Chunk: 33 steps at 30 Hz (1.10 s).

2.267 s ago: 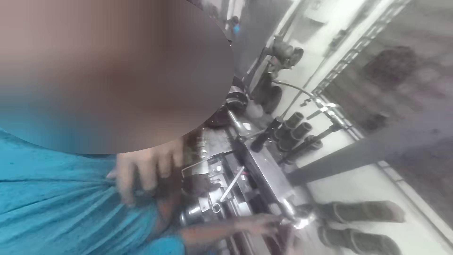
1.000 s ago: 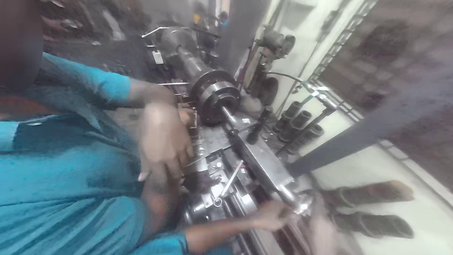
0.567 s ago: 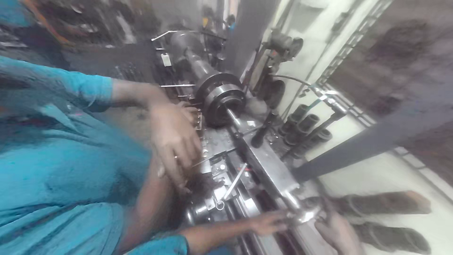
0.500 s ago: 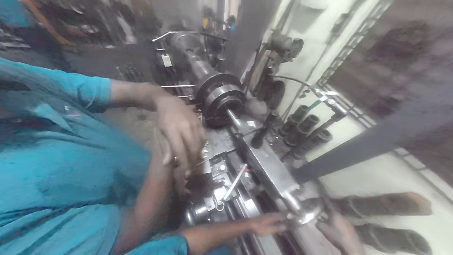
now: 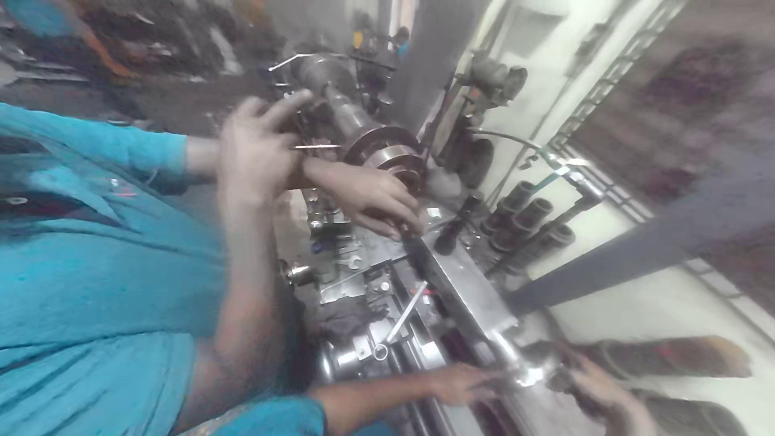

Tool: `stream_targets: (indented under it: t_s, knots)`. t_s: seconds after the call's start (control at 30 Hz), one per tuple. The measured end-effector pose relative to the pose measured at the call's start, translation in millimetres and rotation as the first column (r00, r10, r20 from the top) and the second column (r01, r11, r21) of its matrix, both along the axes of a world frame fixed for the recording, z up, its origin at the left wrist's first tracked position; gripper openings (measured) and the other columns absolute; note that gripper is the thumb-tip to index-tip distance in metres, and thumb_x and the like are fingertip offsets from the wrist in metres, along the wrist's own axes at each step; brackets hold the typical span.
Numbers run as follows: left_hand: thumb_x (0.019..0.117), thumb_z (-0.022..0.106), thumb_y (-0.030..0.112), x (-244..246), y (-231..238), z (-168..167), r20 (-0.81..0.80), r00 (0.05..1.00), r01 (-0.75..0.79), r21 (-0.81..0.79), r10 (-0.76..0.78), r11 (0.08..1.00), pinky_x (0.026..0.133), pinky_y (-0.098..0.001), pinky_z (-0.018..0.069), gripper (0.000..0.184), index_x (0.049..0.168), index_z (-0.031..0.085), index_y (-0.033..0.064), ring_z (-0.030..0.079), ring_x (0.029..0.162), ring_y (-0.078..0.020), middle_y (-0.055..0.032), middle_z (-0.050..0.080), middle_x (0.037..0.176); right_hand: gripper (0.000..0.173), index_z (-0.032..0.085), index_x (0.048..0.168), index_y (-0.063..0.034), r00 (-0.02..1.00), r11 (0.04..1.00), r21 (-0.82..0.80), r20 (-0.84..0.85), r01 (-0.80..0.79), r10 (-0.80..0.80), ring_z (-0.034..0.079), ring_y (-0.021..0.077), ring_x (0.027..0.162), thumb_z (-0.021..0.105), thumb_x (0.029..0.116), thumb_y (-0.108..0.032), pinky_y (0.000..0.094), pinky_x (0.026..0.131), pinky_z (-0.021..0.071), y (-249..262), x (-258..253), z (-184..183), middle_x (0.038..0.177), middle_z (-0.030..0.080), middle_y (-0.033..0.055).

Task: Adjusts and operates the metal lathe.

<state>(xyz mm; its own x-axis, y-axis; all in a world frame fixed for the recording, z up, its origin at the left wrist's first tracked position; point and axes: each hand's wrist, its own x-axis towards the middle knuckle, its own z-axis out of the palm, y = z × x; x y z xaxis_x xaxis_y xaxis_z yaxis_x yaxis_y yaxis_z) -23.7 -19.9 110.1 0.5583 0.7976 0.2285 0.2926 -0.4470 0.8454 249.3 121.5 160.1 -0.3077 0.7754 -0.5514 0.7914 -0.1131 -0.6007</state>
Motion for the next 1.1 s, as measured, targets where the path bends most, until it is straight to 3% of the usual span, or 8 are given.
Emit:
stream_targets:
  t_s: [0.07, 0.23, 0.37, 0.6, 0.73, 0.83, 0.97, 1.1]
  knots:
    - [0.1103, 0.044, 0.03, 21.7, 13.4, -75.1, 0.026, 0.999, 0.019, -0.018, -0.018, 1.0, 0.098, -0.0563, 0.0532, 0.054, 0.16, 0.035, 0.0094, 0.07, 0.108, -0.0362, -0.0229, 0.069, 0.122, 0.067, 0.06, 0.131, -0.0098, 1.0, 1.0, -0.027, -0.02, -0.01, 0.009, 0.057, 0.0122, 0.058, 0.073, 0.0663, 0.0, 0.0309, 0.053, 0.0497, 0.3, -2.7, 3.5, 0.084, 0.067, 0.0042]
    - [0.1101, 0.043, 0.034, 40.8, 7.8, -60.7, -0.121, 0.99, -0.101, -0.22, 0.075, 0.97, 0.096, -0.0626, 0.0514, 0.053, 0.16, 0.035, 0.0181, 0.069, 0.107, -0.0402, -0.0221, 0.071, 0.116, 0.045, 0.062, 0.124, -0.008, 0.992, 0.999, 0.013, 0.117, 0.05, -0.051, 0.056, 0.0135, 0.056, 0.067, 0.0814, 0.005, 0.0318, 0.052, 0.0485, -2.4, -10.3, 1.0, 0.079, 0.066, 0.0058]
    - [0.1105, 0.04, 0.038, 43.5, 7.7, -36.9, -0.139, 0.983, -0.153, -0.257, 0.12, 0.954, 0.09, -0.0619, 0.0539, 0.051, 0.158, 0.038, 0.02, 0.07, 0.101, -0.0385, -0.0195, 0.072, 0.11, 0.045, 0.07, 0.125, -0.0143, 0.927, 0.926, 0.377, 0.352, -0.015, -0.128, 0.069, 0.0427, 0.093, 0.077, 0.0802, -0.015, 0.0695, 0.078, 0.0515, -2.6, -8.6, -22.8, 0.105, 0.073, 0.0204]
    - [0.1102, 0.038, 0.044, 47.6, 10.8, -7.8, -0.239, 0.96, -0.217, -0.29, 0.15, 0.932, 0.086, -0.0646, 0.0539, 0.049, 0.154, 0.043, 0.0228, 0.071, 0.1, -0.0405, -0.0192, 0.073, 0.108, 0.051, 0.063, 0.129, 0.0031, 0.884, 0.209, 0.969, 0.212, -0.134, -0.417, 0.071, 0.0368, 0.107, 0.061, 0.0891, -0.029, 0.0537, 0.094, 0.0535, -66.3, -22.1, -102.9, 0.115, 0.072, 0.0189]
    - [0.11, 0.034, 0.048, 52.2, 20.7, 13.7, -0.296, 0.95, -0.209, -0.354, 0.103, 0.912, 0.091, -0.0659, 0.0522, 0.053, 0.154, 0.043, 0.0207, 0.069, 0.109, -0.0403, -0.019, 0.071, 0.118, 0.091, 0.055, 0.141, 0.0041, 0.906, 0.327, 0.901, 0.365, -0.287, -0.212, 0.048, 0.0464, 0.138, 0.05, 0.083, -0.066, 0.0644, 0.114, 0.0324, -77.4, 0.1, -129.9, 0.148, 0.052, 0.0274]
    - [0.11, 0.034, 0.048, 54.1, 27.8, 26.3, -0.334, 0.938, -0.217, -0.366, 0.09, 0.905, 0.09, -0.0668, 0.0519, 0.053, 0.154, 0.043, 0.0202, 0.068, 0.108, -0.0414, -0.0199, 0.071, 0.116, 0.085, 0.063, 0.134, 0.0028, 0.846, 0.464, 0.811, 0.491, -0.356, -0.208, 0.042, 0.0541, 0.141, 0.052, 0.0837, -0.065, 0.0673, 0.117, 0.0277, -90.3, -18.8, -107.2, 0.15, 0.045, 0.0357]
    - [0.1096, 0.035, 0.049, 57.7, 33.2, 38.3, -0.375, 0.923, -0.233, -0.381, 0.081, 0.895, 0.089, -0.0669, 0.052, 0.052, 0.147, 0.05, 0.0168, 0.068, 0.108, -0.0415, -0.0203, 0.07, 0.116, 0.08, 0.064, 0.131, 0.0039, 0.882, 0.338, 0.898, 0.381, -0.281, -0.277, 0.043, 0.0523, 0.14, 0.046, 0.0892, -0.062, 0.0687, 0.115, 0.026, -80.8, -13.8, -149.0, 0.148, 0.048, 0.0344]
    - [0.1097, 0.033, 0.049, 63.2, 47.3, 52.2, -0.392, 0.918, -0.216, -0.387, 0.052, 0.897, 0.093, -0.0666, 0.0503, 0.054, 0.146, 0.052, 0.0132, 0.067, 0.112, -0.0407, -0.0205, 0.07, 0.12, 0.092, 0.064, 0.134, -0.0026, 0.877, 0.321, 0.905, 0.378, -0.281, -0.297, 0.043, 0.0542, 0.139, 0.056, 0.0736, -0.072, 0.0726, 0.111, 0.0279, -70.5, -1.2, -194.0, 0.146, 0.05, 0.0348]
